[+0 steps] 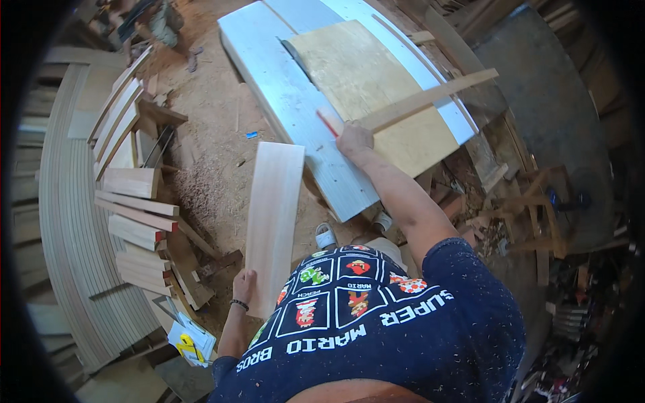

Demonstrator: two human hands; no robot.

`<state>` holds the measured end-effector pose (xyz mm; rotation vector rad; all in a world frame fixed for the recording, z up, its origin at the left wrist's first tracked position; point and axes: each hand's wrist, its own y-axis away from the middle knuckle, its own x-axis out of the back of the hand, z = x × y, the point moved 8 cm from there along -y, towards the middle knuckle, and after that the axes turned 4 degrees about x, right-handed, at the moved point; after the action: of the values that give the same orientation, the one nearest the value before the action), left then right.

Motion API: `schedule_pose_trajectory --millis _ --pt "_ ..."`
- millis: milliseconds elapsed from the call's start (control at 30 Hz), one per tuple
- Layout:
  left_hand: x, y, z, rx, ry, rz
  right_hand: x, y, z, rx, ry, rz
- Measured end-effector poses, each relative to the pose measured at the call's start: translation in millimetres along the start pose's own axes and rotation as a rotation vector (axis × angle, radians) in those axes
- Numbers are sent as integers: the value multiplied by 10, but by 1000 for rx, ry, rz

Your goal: The person cuts wooden boards using a table saw, then positions wooden boards on a sliding jig and marks lines across them with a pen.

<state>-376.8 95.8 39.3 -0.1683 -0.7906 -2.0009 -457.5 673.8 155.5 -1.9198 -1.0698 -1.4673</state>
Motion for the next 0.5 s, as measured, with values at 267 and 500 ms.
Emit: schedule_pose_trajectory --millis 267,500 --pt "138 -643 103 -20 103 -127 -140 1787 806 -16 -252 -43" --pt "-483 -1416 887 -55 93 -369 -675 3552 2764 -771 -710 -46"
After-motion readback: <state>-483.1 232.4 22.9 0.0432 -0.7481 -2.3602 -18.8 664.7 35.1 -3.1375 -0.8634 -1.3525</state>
